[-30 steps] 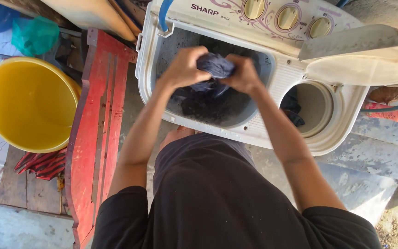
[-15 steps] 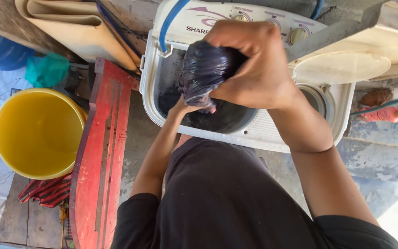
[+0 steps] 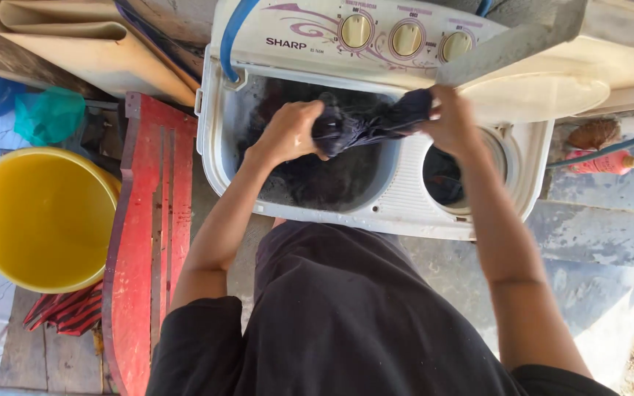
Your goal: Moving clothes from the wash tub to the spin dryer tub in a twin-tub washing machine.
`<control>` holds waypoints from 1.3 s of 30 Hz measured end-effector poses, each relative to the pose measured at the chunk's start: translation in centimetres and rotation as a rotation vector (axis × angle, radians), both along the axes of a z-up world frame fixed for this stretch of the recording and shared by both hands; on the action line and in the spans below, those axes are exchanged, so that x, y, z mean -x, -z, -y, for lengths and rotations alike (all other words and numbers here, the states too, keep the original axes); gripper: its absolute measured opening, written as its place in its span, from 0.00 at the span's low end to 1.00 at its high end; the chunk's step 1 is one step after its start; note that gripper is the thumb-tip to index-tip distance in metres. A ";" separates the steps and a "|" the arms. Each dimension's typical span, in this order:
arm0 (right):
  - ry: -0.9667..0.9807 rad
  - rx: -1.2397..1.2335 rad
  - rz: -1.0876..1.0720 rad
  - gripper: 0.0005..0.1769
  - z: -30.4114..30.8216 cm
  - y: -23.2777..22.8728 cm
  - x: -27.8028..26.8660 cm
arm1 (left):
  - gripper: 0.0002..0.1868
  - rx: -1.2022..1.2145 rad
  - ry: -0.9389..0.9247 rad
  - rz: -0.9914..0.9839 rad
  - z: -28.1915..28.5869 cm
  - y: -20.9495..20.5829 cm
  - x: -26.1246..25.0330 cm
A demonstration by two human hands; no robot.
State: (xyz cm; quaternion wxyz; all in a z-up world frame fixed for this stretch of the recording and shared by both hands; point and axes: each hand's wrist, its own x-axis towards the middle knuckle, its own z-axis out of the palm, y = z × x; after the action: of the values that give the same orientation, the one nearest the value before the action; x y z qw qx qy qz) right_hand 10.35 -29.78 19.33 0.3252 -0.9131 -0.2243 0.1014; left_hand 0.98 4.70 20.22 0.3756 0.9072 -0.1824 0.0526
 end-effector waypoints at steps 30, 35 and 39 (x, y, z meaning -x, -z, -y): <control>0.214 -1.501 -1.408 0.27 -14.3 9.2 3.7 | 0.25 2.018 -0.466 -0.225 -3.7 10.8 3.0; -0.403 -0.981 -0.735 0.18 -15.0 3.1 3.4 | 0.21 2.180 -0.704 -0.491 -2.3 17.4 -0.9; -0.804 -0.359 0.105 0.13 -17.1 2.0 6.4 | 0.18 1.988 -0.901 -0.610 -1.0 13.5 -3.9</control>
State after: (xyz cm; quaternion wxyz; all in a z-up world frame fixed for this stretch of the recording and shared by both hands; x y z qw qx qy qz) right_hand 3.97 -12.66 17.35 0.4015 -0.6862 -0.5919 0.1327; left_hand 4.91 5.68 6.76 0.9054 0.1647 0.3827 0.0814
